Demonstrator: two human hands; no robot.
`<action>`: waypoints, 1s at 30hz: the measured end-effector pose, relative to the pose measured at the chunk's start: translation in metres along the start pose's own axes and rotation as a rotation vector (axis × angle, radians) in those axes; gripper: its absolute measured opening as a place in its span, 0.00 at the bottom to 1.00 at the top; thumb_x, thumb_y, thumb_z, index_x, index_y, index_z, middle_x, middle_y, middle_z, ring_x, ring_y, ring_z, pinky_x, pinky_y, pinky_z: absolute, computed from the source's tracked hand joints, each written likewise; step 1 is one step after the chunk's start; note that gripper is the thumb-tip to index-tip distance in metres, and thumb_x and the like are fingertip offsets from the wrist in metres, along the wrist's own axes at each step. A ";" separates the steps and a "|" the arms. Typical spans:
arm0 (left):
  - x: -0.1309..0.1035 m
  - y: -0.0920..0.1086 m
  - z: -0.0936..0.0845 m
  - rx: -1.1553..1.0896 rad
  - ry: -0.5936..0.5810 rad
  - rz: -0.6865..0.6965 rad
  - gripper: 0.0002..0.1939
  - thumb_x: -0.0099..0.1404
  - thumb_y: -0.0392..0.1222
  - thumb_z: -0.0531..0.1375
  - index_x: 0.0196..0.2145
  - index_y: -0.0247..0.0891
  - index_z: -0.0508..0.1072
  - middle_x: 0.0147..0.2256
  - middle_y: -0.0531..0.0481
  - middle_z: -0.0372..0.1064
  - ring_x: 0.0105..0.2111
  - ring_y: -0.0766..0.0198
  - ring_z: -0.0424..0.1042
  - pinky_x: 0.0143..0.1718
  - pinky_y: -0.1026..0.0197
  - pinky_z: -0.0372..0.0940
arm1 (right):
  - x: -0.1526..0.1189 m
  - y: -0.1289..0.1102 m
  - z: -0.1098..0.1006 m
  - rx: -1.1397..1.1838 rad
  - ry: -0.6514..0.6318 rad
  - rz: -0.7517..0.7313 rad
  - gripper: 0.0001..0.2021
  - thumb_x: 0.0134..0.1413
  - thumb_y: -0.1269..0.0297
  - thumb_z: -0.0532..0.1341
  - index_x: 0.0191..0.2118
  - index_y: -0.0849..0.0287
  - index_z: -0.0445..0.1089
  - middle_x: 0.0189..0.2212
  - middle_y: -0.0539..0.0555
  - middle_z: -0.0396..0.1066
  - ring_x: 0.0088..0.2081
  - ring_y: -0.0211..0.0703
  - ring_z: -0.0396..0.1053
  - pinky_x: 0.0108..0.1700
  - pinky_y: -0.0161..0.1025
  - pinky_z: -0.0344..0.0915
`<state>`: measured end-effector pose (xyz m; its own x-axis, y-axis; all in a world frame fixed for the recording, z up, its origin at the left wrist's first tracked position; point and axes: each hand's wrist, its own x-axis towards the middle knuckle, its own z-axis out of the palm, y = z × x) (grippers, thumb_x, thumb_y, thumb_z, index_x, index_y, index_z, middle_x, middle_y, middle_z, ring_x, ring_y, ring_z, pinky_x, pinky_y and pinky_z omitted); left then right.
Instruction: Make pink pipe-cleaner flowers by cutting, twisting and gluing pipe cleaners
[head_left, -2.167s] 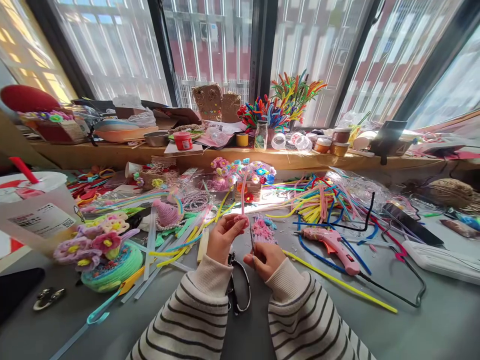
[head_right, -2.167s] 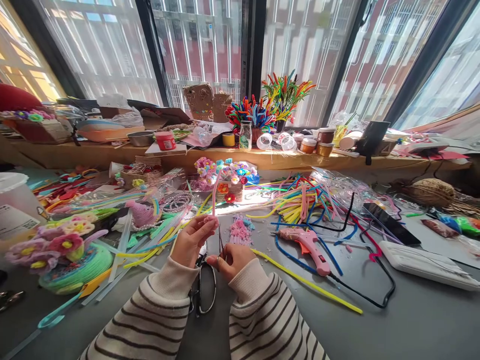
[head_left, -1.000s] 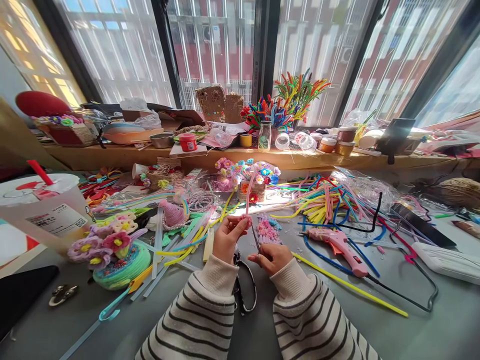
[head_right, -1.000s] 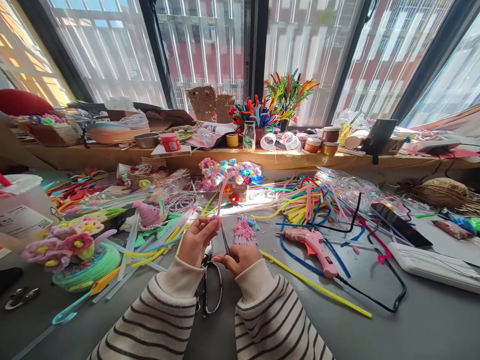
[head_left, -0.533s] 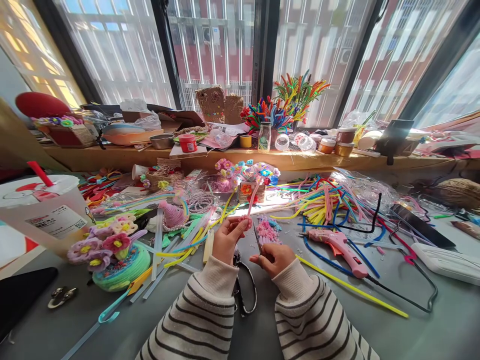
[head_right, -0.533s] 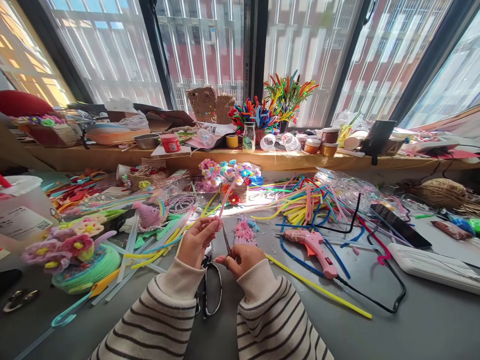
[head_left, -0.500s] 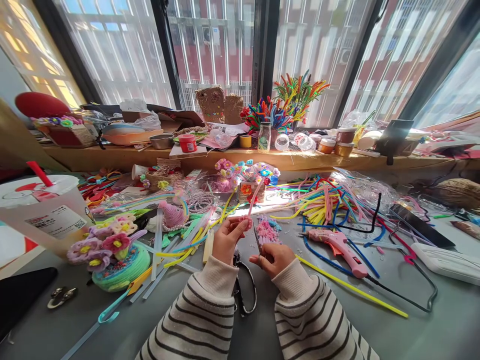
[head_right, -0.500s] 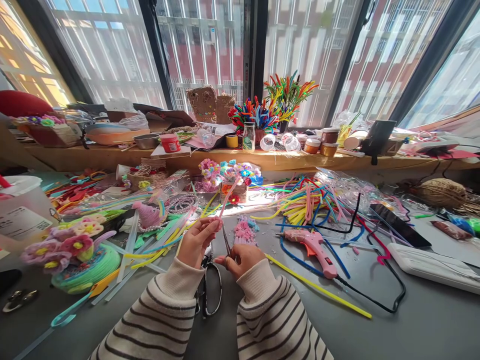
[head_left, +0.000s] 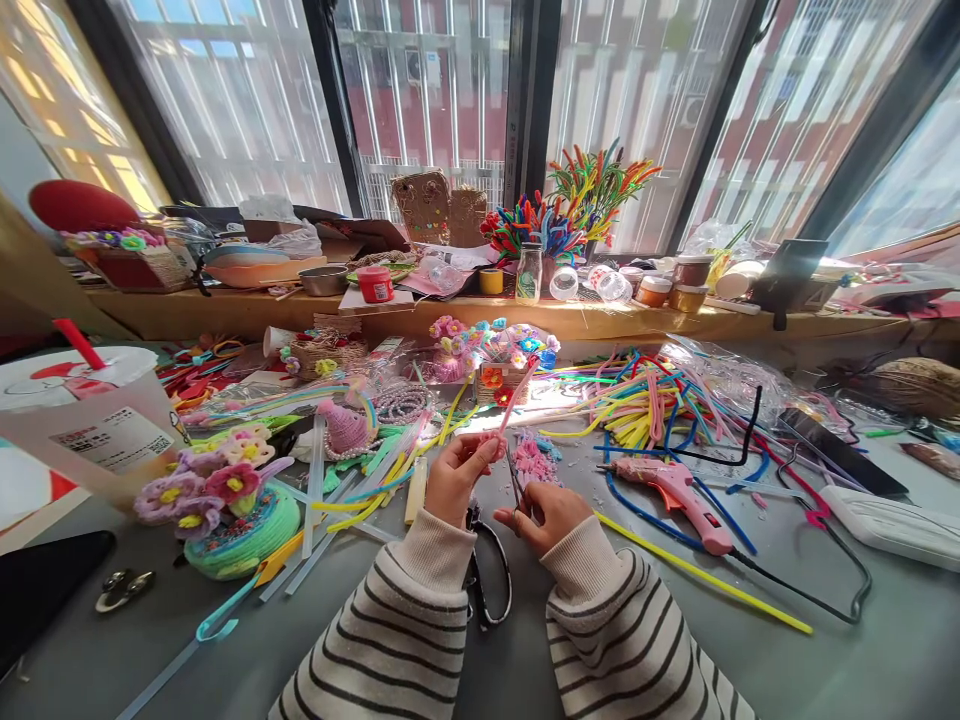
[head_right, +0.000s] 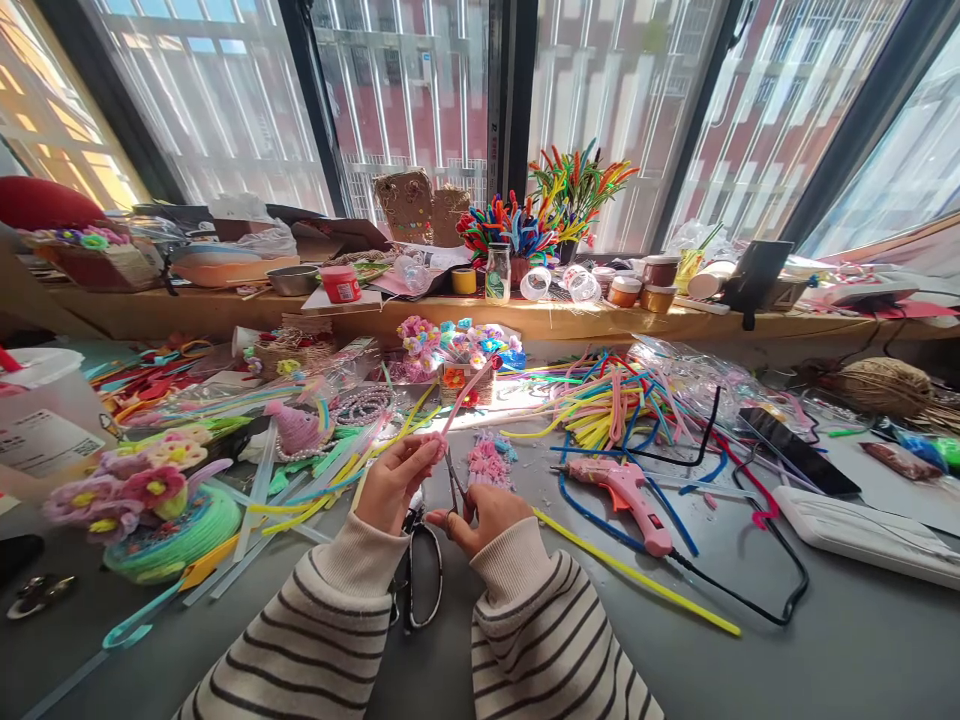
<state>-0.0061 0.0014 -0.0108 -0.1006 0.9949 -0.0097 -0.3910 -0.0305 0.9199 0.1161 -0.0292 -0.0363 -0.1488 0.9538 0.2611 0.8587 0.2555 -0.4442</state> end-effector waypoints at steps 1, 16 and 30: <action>0.001 -0.001 -0.001 0.002 0.009 0.004 0.10 0.40 0.39 0.62 0.24 0.35 0.70 0.23 0.52 0.69 0.24 0.70 0.65 0.23 0.68 0.55 | 0.000 0.000 0.000 -0.002 0.021 0.005 0.21 0.40 0.44 0.50 0.16 0.59 0.58 0.14 0.47 0.58 0.18 0.33 0.52 0.20 0.31 0.44; -0.002 0.002 0.001 -0.031 -0.056 -0.027 0.09 0.42 0.37 0.61 0.24 0.33 0.68 0.22 0.53 0.67 0.20 0.75 0.61 0.21 0.70 0.54 | -0.002 -0.004 -0.004 -0.009 -0.003 0.004 0.21 0.39 0.44 0.50 0.16 0.59 0.57 0.15 0.48 0.60 0.19 0.33 0.55 0.21 0.31 0.45; -0.001 0.002 0.001 0.002 -0.018 -0.080 0.09 0.41 0.38 0.62 0.22 0.32 0.68 0.19 0.55 0.65 0.16 0.76 0.60 0.18 0.72 0.54 | -0.002 -0.004 0.001 -0.058 0.052 0.005 0.21 0.40 0.44 0.50 0.16 0.59 0.58 0.16 0.48 0.63 0.19 0.34 0.58 0.21 0.31 0.45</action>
<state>-0.0060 0.0005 -0.0088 -0.0529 0.9957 -0.0758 -0.3954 0.0489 0.9172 0.1129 -0.0318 -0.0359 -0.1202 0.9450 0.3041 0.8867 0.2400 -0.3952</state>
